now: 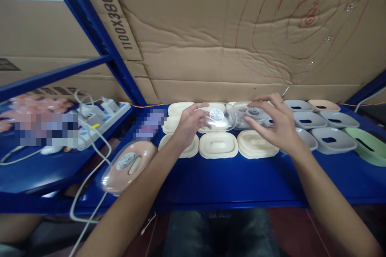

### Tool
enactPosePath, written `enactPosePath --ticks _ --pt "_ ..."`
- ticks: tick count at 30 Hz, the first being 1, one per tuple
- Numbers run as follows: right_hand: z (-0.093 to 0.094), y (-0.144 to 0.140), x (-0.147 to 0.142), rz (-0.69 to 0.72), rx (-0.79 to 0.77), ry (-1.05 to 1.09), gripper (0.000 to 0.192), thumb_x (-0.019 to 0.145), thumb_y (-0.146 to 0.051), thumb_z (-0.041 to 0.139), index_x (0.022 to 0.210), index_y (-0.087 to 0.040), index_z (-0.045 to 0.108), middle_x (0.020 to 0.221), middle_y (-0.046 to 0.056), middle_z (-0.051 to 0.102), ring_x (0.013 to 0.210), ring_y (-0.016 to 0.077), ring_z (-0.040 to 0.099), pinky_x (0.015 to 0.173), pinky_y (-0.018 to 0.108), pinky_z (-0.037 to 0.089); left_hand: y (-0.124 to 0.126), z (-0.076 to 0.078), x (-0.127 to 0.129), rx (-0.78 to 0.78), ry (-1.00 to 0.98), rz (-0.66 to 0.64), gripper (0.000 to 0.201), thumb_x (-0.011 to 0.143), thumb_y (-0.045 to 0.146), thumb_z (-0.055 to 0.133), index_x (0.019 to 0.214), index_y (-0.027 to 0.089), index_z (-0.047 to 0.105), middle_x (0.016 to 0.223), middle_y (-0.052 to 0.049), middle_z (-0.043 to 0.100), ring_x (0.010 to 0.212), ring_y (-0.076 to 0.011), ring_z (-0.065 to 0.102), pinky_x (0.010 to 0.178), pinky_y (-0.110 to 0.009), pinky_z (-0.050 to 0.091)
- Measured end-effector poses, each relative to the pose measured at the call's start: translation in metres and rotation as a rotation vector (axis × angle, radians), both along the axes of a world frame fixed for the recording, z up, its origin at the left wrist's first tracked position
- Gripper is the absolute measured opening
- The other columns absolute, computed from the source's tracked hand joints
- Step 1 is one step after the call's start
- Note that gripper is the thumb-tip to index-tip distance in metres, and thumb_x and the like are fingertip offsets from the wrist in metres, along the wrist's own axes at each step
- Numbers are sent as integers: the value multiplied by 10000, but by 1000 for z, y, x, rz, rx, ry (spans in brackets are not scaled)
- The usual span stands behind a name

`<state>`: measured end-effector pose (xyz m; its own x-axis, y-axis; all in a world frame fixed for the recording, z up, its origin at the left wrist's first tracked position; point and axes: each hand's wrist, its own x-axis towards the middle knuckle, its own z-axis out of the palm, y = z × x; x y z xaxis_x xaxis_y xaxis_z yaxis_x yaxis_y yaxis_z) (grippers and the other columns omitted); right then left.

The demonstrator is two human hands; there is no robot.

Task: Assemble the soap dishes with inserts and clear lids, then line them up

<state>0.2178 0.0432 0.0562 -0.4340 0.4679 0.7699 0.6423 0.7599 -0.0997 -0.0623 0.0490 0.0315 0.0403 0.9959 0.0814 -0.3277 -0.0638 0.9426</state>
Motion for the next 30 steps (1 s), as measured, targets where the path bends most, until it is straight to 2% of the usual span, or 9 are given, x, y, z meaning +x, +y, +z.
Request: enactPosePath --ticks 3,6,10,14,18,21,24,27,30 --pt "0 -23 21 65 -147 -86 94 1060 -327 712 1060 -235 730 1050 74 759 1022 268 735 954 451 589 2 4 -3 -74 63 52 441 685 232 753 1110 139 680 750 10 696 528 -176 702 532 -295 530" --pt "-18 -42 39 62 -293 -318 137 1070 -337 694 1131 -228 750 1136 91 780 1071 288 758 966 465 609 2 4 -3 -114 161 77 405 640 225 698 1039 155 700 726 22 657 457 -153 636 461 -278 452" --pt "-40 -51 46 18 -310 -460 224 1075 -286 652 1251 -219 772 1238 134 788 1153 332 768 993 507 630 1 -2 0 -145 362 47 323 693 231 632 1003 192 713 730 10 647 482 -151 614 467 -273 411" --pt "-41 -53 41 24 -326 -461 197 1086 -239 612 1191 -216 777 1144 126 789 1068 306 778 959 486 639 2 -11 0 54 793 170 196 829 214 594 976 207 724 772 -11 659 653 -183 637 654 -315 505" --pt "-36 -59 39 23 -316 -436 188 1107 -263 591 1171 -207 758 1158 131 784 1063 301 776 937 473 643 2 -20 2 269 1097 291 234 882 191 609 1092 204 711 878 -52 697 873 -257 674 922 -410 547" --pt "-34 -65 40 22 -258 -381 176 1106 -264 594 1205 -208 728 1167 122 779 1093 305 772 956 486 647 1 -28 4 382 1140 330 197 895 216 637 1083 209 694 942 -93 696 1028 -324 669 1030 -464 516" --pt "-33 -70 38 42 -210 -340 164 1091 -233 620 1233 -220 701 1161 101 774 1121 299 766 990 492 643 1 -35 5 412 1134 312 157 897 258 669 1047 213 684 968 -113 690 1059 -352 641 1042 -488 500" --pt "-29 -74 33 63 -172 -309 205 1077 -189 639 1273 -232 679 1186 91 774 1170 287 750 1047 494 627 0 -33 7 439 1099 341 108 890 288 711 975 230 680 937 -97 685 1028 -333 627 1022 -455 493" --pt "-25 -76 24 81 -99 -296 235 1072 -153 642 1299 -217 654 1214 107 766 1170 282 730 1057 501 614 -8 -22 11 523 979 314 118 972 335 666 904 239 677 874 -70 693 893 -269 624 931 -390 485"
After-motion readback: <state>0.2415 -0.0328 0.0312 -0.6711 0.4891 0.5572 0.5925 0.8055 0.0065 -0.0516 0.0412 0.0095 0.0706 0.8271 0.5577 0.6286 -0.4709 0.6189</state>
